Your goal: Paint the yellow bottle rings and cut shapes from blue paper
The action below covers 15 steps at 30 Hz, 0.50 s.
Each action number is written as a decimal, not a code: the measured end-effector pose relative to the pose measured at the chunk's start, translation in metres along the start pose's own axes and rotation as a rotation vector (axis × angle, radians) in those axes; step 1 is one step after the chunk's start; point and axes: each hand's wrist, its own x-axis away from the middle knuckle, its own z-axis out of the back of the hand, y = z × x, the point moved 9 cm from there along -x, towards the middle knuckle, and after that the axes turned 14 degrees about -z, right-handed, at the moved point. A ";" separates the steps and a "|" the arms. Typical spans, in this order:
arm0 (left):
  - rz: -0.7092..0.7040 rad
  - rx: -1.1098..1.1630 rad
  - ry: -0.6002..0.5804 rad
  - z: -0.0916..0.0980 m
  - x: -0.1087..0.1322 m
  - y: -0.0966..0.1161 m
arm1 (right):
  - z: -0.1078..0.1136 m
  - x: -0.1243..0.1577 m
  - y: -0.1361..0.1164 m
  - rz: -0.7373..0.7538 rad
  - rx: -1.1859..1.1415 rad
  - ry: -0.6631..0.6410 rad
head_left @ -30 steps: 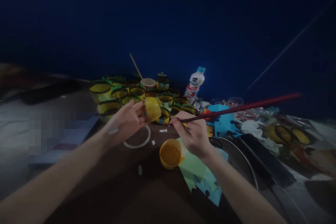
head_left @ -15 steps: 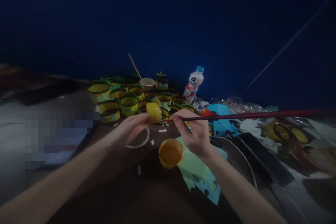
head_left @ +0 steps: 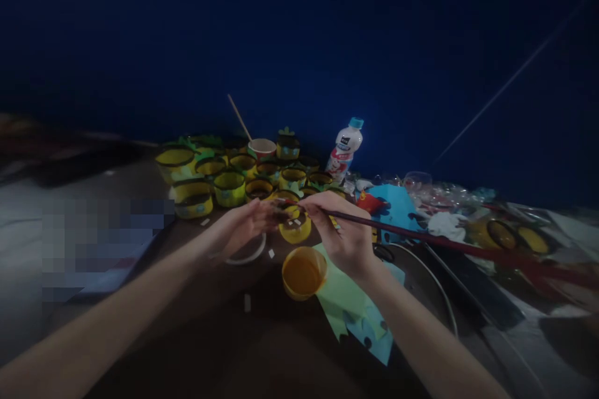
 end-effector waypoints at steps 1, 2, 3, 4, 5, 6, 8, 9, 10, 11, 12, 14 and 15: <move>-0.001 0.007 0.019 0.001 -0.001 0.001 | 0.000 0.000 0.000 0.002 0.008 0.002; 0.001 0.008 0.037 0.003 -0.001 0.001 | 0.001 0.000 0.000 0.001 0.014 0.013; 0.003 0.005 0.052 0.004 -0.001 0.001 | 0.002 0.000 0.001 -0.004 0.018 0.029; 0.006 -0.002 0.061 0.005 -0.001 0.001 | 0.005 -0.001 0.002 -0.014 0.019 0.051; 0.004 -0.012 0.063 0.006 0.000 0.001 | 0.008 -0.001 0.004 -0.027 0.017 0.077; 0.000 -0.025 0.059 0.006 0.000 0.001 | 0.012 -0.002 0.007 -0.045 0.012 0.105; -0.004 -0.057 0.041 0.005 0.001 0.001 | 0.020 -0.003 0.013 -0.086 0.001 0.163; -0.006 -0.076 0.038 0.005 0.002 0.001 | 0.024 -0.004 0.016 -0.106 -0.004 0.189; -0.011 -0.103 0.045 0.005 0.002 0.002 | 0.027 -0.004 0.019 -0.125 -0.008 0.212; -0.017 -0.144 0.063 0.007 0.003 0.004 | 0.029 -0.005 0.022 -0.142 -0.011 0.228; -0.022 -0.205 0.083 0.008 0.004 0.006 | 0.031 -0.005 0.024 -0.155 -0.013 0.234; -0.030 -0.373 0.100 0.009 0.006 0.011 | 0.032 -0.007 0.027 -0.173 -0.017 0.231; -0.036 -0.461 0.088 0.008 0.007 0.013 | 0.032 -0.007 0.028 -0.178 -0.020 0.223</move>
